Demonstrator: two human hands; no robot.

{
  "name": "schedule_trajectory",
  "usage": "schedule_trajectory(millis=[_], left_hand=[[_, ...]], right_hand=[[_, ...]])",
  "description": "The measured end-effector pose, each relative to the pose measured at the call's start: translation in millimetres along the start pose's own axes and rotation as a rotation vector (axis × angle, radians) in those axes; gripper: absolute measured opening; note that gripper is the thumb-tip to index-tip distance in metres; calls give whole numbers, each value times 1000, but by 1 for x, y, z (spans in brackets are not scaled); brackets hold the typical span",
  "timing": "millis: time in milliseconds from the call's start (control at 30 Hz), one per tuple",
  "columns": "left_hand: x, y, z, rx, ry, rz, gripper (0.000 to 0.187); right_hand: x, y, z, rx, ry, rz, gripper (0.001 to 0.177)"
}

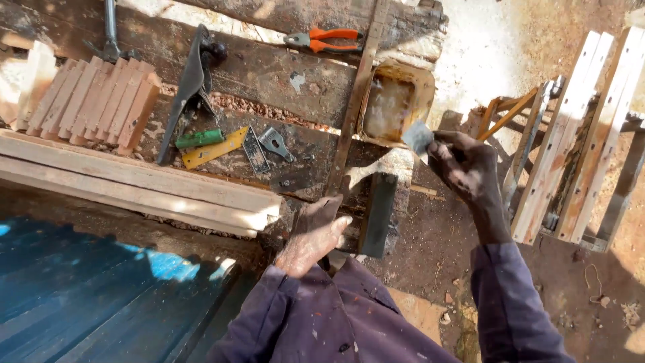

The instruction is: Sharpening a small metal tool blade by rubbing it against a whetstone mounted on a wooden block.

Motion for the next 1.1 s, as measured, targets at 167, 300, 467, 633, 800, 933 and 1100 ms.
schedule_trajectory(millis=[167, 300, 467, 633, 800, 933, 1100], left_hand=[[-52, 4, 21, -111, 11, 107, 51], [-93, 23, 22, -256, -89, 234, 57], [-88, 14, 0, -155, -6, 326, 54], [-85, 27, 14, -186, -21, 339, 54], [-79, 19, 2, -253, -15, 280, 69], [-84, -26, 8, -188, -12, 373, 75], [-72, -6, -11, -42, -132, 463, 79]], right_hand=[[16, -71, 63, -693, 349, 471, 48], [-14, -100, 91, -764, 202, 809, 50], [-23, -107, 95, -700, 173, 745, 51], [-10, -88, 102, -656, 206, 758, 54], [-35, -111, 98, -581, 177, 670, 60], [-29, -141, 142, -606, 225, 714, 55], [-26, -124, 130, -620, 263, 721, 52]])
Point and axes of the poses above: each hand's wrist, its own y-axis towards the middle knuckle, its own x-axis out of the back of the hand, z = x × y, the point moved 2 cm from there along y, towards the middle knuckle, and after that the axes turned 8 degrees about -y, right-handed, at the moved point
